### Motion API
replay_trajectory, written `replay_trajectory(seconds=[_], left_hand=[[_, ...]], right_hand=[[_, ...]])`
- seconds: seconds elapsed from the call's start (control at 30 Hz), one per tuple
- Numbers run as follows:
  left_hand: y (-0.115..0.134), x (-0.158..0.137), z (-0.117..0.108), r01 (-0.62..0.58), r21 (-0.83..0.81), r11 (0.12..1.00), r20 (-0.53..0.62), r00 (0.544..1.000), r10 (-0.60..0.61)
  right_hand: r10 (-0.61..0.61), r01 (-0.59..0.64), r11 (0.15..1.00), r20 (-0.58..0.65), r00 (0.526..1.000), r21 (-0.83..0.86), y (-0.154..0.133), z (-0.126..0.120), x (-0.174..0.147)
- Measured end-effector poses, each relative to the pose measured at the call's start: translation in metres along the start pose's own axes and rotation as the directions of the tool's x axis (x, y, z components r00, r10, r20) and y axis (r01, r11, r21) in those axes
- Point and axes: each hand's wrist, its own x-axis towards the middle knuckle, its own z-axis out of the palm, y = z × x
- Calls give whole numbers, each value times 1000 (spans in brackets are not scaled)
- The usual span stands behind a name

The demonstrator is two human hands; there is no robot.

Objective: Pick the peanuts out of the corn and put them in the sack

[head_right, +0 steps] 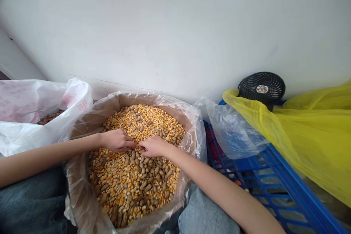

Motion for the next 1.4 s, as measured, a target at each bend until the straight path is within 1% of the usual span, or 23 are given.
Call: replay_trajectory(seconds=[0.1, 0.2, 0.3, 0.37, 0.43, 0.53, 0.63, 0.7, 0.73, 0.8, 0.83, 0.9, 0.97, 1.0, 1.07, 1.1, 1.13, 1.17, 1.2, 1.27, 1.3, 1.33, 1.4], left_hand=[[-2, 0, 3, -45, 57, 997, 35, 998, 43], [-4, -1, 5, -52, 50, 997, 34, 998, 50], [-7, -2, 7, -38, 24, 999, 59, 998, 37], [-8, -2, 7, -45, 23, 999, 74, 996, 43], [-9, -2, 8, -86, 41, 995, 51, 995, 84], [-10, -2, 7, -132, 72, 989, 8, 991, 132], [-9, -3, 6, -98, 35, 995, -10, 995, 99], [-8, -4, 3, -19, -46, 999, -33, 999, 18], [-7, -4, 1, 44, -104, 994, -53, 997, -50], [-5, -2, -6, 188, -237, 953, -110, 970, -218], [-4, -1, -11, 248, -296, 923, -145, 943, -300], [-1, 2, -27, 334, -369, 867, -226, 873, -432], [2, 1, -52, 406, -381, 831, -328, 780, -532], [4, -2, -67, 456, -367, 811, -384, 720, -578], [4, -14, -100, 600, -293, 744, -493, 572, -656], [2, -25, -116, 707, -236, 667, -545, 472, -693], [-1, -38, -130, 809, -178, 561, -579, 374, -724], [-6, -53, -142, 883, -119, 453, -598, 301, -743], [-12, -70, -150, 942, -85, 325, -596, 214, -774], [-29, -105, -155, 996, -57, 68, -500, 31, -865], [-37, -121, -153, 999, -44, 2, -423, -17, -906], [-45, -135, -148, 999, -40, -34, -368, -46, -929], [-56, -150, -136, 992, -77, -101, -316, -120, -941]], right_hand=[[-4, 4, 1000, -10, 1000, -16, 0, 3, 0], [26, -25, 998, -24, 999, 63, 1, 3, 0], [108, -90, 956, -52, 993, 279, 5, 0, -1], [175, -129, 882, -62, 983, 454, 9, -2, -1], [244, -182, 772, -20, 970, 609, 12, -4, -1], [322, -280, 579, 101, 941, 766, 15, -3, -1], [334, -272, 333, 157, 929, 903, 17, -1, 0], [307, -219, 125, 173, 936, 968, 19, -2, 0], [282, -203, 24, 188, 941, 979, 21, -3, 0], [219, -202, -134, 227, 949, 970, 23, -7, -2], [185, -213, -185, 247, 951, 959, 24, -9, -2], [127, -235, -232, 268, 955, 944, 25, -11, -4], [69, -262, -235, 284, 956, 936, 26, -10, -3], [40, -278, -230, 294, 955, 933, 25, -9, -3], [-9, -310, -211, 315, 949, 927, 25, -5, -1], [-22, -323, -197, 325, 945, 926, 24, -3, 0], [-26, -334, -178, 335, 942, 925, 24, -1, 1], [-24, -348, -158, 349, 937, 924, 23, 0, 1], [-19, -366, -138, 367, 930, 920, 22, 1, 2], [-2, -401, -99, 403, 915, 911, 20, 2, 1], [6, -417, -81, 419, 908, 905, 20, 3, 1], [10, -430, -66, 431, 902, 901, 19, 3, 0], [19, -442, -45, 443, 896, 896, 18, 3, 0]])
